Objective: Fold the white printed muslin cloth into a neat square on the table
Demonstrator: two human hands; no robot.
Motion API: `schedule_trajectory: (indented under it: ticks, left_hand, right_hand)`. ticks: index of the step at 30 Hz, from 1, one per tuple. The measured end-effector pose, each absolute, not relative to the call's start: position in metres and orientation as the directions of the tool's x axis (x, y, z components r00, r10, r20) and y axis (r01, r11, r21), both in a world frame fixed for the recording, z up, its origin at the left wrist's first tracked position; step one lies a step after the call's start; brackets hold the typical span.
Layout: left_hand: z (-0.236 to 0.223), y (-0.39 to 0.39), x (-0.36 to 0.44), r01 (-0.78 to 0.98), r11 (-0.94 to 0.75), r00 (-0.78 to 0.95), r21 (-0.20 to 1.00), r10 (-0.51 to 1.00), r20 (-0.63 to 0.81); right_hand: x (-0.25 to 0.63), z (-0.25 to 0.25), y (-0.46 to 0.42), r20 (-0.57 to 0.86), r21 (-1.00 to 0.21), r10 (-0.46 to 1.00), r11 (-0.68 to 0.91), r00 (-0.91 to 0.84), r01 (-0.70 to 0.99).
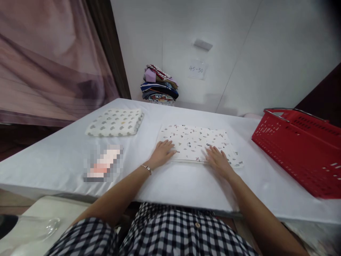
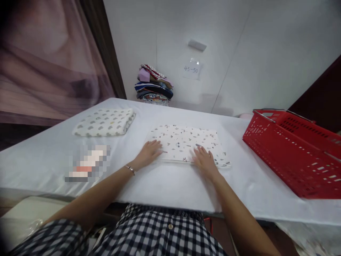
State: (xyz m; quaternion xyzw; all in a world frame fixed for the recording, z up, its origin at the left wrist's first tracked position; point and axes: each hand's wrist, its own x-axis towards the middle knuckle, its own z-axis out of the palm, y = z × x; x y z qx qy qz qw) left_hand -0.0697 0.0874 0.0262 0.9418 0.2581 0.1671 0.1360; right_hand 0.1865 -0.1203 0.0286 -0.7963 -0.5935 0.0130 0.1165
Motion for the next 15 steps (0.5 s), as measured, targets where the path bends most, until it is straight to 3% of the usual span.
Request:
schedule_trajectory:
  ticks: [6,15]
  left_hand:
    - [0.02,0.064,-0.084,0.387,-0.896,0.86,0.219,0.436,0.266]
    - [0.033,0.063,-0.096,0.322,-0.909,0.868,0.263,0.394,0.301]
  right_hand:
    - [0.175,0.008,-0.12,0.125,-0.093,0.96,-0.24,0.251,0.966]
    - [0.181,-0.006,-0.125,0.211,-0.1,0.949,-0.218,0.235,0.971]
